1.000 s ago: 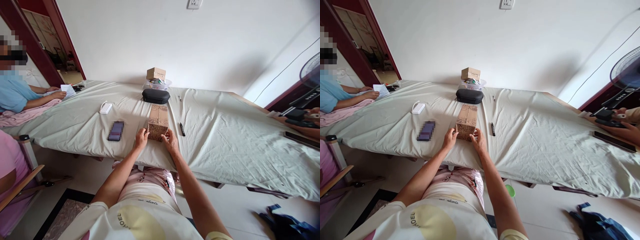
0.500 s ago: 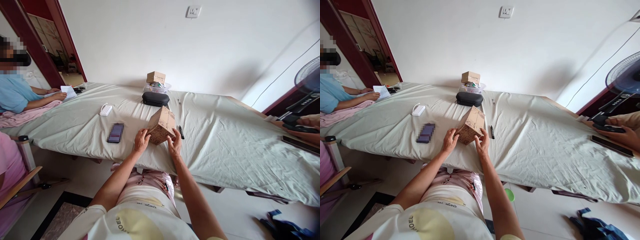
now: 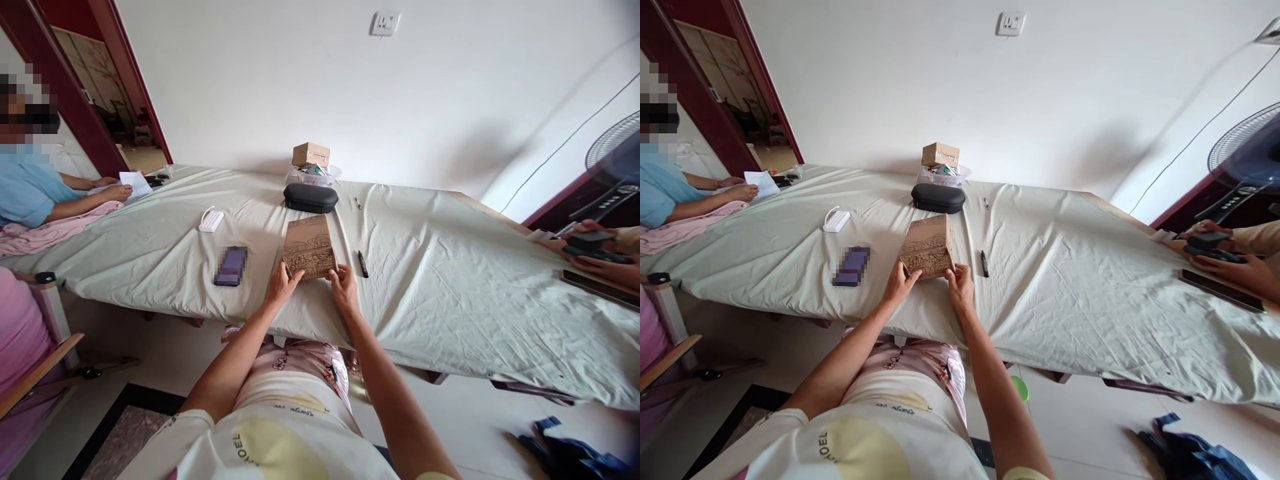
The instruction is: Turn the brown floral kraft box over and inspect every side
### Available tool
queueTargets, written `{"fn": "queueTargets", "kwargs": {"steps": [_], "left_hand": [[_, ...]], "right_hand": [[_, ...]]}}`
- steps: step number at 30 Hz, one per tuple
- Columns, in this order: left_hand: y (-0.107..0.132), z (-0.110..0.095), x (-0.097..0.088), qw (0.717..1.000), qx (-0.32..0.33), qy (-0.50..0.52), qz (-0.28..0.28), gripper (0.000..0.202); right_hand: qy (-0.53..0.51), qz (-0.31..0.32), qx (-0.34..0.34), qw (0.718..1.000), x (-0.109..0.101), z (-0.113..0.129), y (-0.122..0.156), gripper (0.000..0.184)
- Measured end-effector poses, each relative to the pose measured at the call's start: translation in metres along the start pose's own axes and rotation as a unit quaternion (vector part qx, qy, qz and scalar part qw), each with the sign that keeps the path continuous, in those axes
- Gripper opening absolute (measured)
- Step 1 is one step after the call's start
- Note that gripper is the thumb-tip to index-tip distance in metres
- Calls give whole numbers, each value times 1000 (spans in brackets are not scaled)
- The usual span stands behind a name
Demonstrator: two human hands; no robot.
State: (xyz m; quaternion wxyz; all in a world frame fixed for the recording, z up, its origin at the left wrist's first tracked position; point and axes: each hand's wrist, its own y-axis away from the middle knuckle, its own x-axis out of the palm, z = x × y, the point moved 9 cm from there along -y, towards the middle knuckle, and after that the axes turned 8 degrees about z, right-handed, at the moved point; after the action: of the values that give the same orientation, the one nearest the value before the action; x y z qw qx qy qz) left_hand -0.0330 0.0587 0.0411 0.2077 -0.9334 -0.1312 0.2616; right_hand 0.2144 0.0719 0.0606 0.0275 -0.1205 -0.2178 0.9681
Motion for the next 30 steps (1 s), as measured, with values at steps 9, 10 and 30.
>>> {"fn": "queueTargets", "kwargs": {"steps": [9, 10, 30], "left_hand": [[-2, -2, 5, 1000, 20, 6, -19, 103], [-2, -2, 5, 1000, 21, 7, -19, 103], [-2, 10, 5, 985, -94, 118, 86, 99]], "right_hand": [[179, 30, 7, 983, 9, 2, 1, 78], [179, 31, 11, 983, 9, 1, 1, 78], [171, 82, -52, 980, 8, 22, 6, 47]]}}
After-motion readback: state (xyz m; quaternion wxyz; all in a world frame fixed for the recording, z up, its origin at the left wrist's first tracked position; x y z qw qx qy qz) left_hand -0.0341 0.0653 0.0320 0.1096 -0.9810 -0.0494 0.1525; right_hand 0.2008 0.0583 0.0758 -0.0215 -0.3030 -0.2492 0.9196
